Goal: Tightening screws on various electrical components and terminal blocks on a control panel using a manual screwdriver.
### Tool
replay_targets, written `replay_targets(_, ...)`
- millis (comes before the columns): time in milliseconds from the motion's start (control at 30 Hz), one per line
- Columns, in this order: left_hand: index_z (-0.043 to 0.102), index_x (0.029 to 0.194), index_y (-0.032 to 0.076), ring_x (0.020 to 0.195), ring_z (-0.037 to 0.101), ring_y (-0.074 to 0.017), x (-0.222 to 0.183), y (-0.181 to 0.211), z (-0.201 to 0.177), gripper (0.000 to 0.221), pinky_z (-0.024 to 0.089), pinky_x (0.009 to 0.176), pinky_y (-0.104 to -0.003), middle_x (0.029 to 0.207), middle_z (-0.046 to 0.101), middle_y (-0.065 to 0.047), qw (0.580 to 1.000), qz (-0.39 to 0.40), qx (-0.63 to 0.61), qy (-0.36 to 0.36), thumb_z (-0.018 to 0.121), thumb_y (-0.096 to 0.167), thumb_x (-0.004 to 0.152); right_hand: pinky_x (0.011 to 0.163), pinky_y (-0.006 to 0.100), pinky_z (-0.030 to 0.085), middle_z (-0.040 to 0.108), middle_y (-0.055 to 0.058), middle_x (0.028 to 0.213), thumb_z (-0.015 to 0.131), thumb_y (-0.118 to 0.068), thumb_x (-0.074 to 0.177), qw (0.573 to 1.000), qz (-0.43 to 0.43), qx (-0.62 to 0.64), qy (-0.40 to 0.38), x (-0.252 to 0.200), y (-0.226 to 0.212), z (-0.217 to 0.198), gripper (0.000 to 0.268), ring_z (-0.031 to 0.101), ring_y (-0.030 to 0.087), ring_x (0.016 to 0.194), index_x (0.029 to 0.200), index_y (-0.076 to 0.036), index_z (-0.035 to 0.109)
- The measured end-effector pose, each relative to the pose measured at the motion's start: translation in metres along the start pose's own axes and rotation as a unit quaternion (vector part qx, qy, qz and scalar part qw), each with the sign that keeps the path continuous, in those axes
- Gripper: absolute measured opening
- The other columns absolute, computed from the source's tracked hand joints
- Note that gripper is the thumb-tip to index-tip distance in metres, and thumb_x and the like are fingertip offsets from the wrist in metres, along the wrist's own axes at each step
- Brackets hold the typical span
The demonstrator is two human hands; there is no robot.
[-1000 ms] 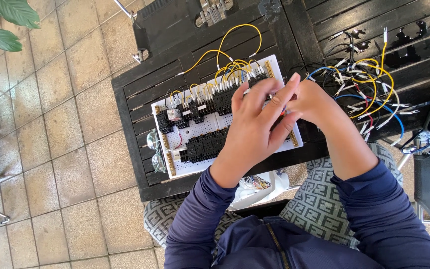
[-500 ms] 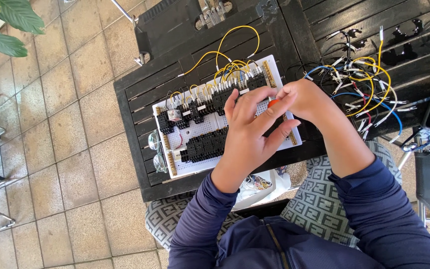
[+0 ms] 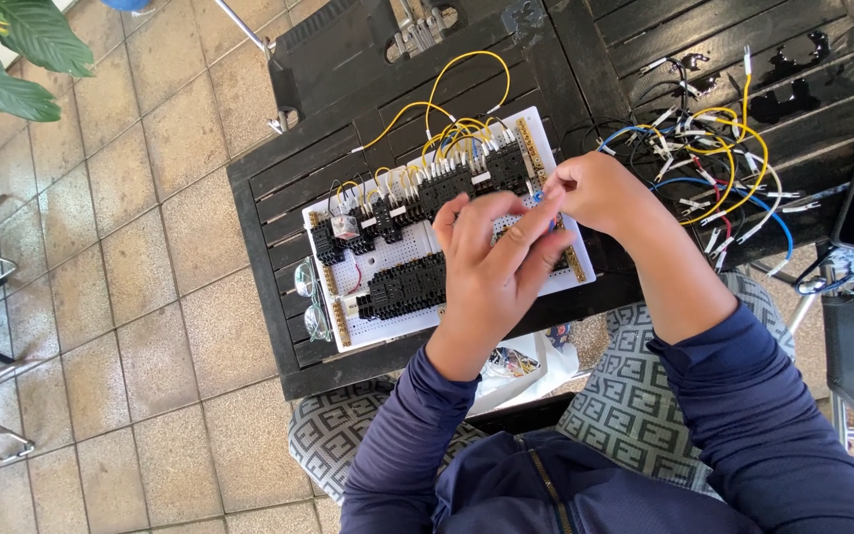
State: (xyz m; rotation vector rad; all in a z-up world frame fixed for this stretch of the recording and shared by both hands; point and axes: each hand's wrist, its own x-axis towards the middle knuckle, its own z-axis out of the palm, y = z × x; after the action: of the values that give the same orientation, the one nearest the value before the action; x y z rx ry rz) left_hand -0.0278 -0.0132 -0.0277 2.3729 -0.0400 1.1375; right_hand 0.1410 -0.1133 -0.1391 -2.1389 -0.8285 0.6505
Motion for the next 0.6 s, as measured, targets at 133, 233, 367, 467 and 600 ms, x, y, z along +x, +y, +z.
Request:
replay_targets(133, 0.067, 0.135, 0.019, 0.107, 0.068, -0.0146, 0.002, 0.006, -0.003, 0.038, 0.031, 0.114, -0.045, 0.121, 0.065, 0.000, 1.000, 0.010, -0.011, -0.002, 0.075, 0.018, 0.097, 0.069, 0.040, 0.051, 0.067, 0.010, 0.066, 0.062, -0.019, 0.077, 1.000, -0.009, 0.002, 0.001, 0.002, 0.007, 0.005, 0.014, 0.066, 0.032, 0.071, 0.079, -0.017, 0.076)
replay_targets(233, 0.056, 0.148, 0.013, 0.113, 0.069, -0.0171, 0.004, 0.014, -0.008, 0.043, 0.024, 0.122, -0.048, 0.131, 0.066, -0.004, 0.999, 0.004, -0.037, -0.023, 0.063, 0.010, 0.106, 0.069, 0.040, 0.051, 0.066, 0.006, 0.063, 0.069, -0.024, 0.074, 1.000, 0.011, -0.007, -0.007, 0.005, 0.013, 0.008, 0.013, 0.067, 0.028, 0.071, 0.082, -0.018, 0.077)
replay_targets(367, 0.061, 0.140, 0.015, 0.113, 0.066, -0.0175, 0.002, 0.015, -0.004, 0.043, 0.025, 0.120, -0.049, 0.126, 0.065, -0.003, 1.000, 0.012, 0.011, -0.001, 0.072, 0.016, 0.098, 0.069, 0.038, 0.052, 0.067, 0.005, 0.064, 0.067, -0.023, 0.074, 1.000, 0.006, -0.006, 0.003, 0.007, 0.017, 0.010, 0.013, 0.067, 0.027, 0.071, 0.081, -0.020, 0.077)
replay_targets(467, 0.064, 0.137, 0.018, 0.106, 0.068, -0.0138, -0.001, 0.010, 0.000, 0.043, 0.030, 0.117, -0.046, 0.121, 0.065, 0.001, 1.000, 0.014, 0.028, 0.003, 0.077, 0.020, 0.096, 0.070, 0.039, 0.052, 0.068, 0.007, 0.066, 0.063, -0.021, 0.075, 1.000, 0.005, 0.003, 0.014, -0.004, 0.006, 0.007, 0.016, 0.067, 0.029, 0.072, 0.081, -0.019, 0.077)
replay_targets(600, 0.058, 0.144, 0.016, 0.112, 0.070, -0.0186, 0.004, 0.018, -0.001, 0.039, 0.019, 0.125, -0.050, 0.130, 0.067, -0.005, 0.998, 0.023, -0.025, -0.047, 0.062, 0.010, 0.105, 0.069, 0.044, 0.048, 0.068, 0.014, 0.068, 0.060, -0.021, 0.077, 0.999, 0.026, 0.015, 0.013, -0.006, 0.002, 0.006, 0.019, 0.064, 0.037, 0.073, 0.083, -0.013, 0.076)
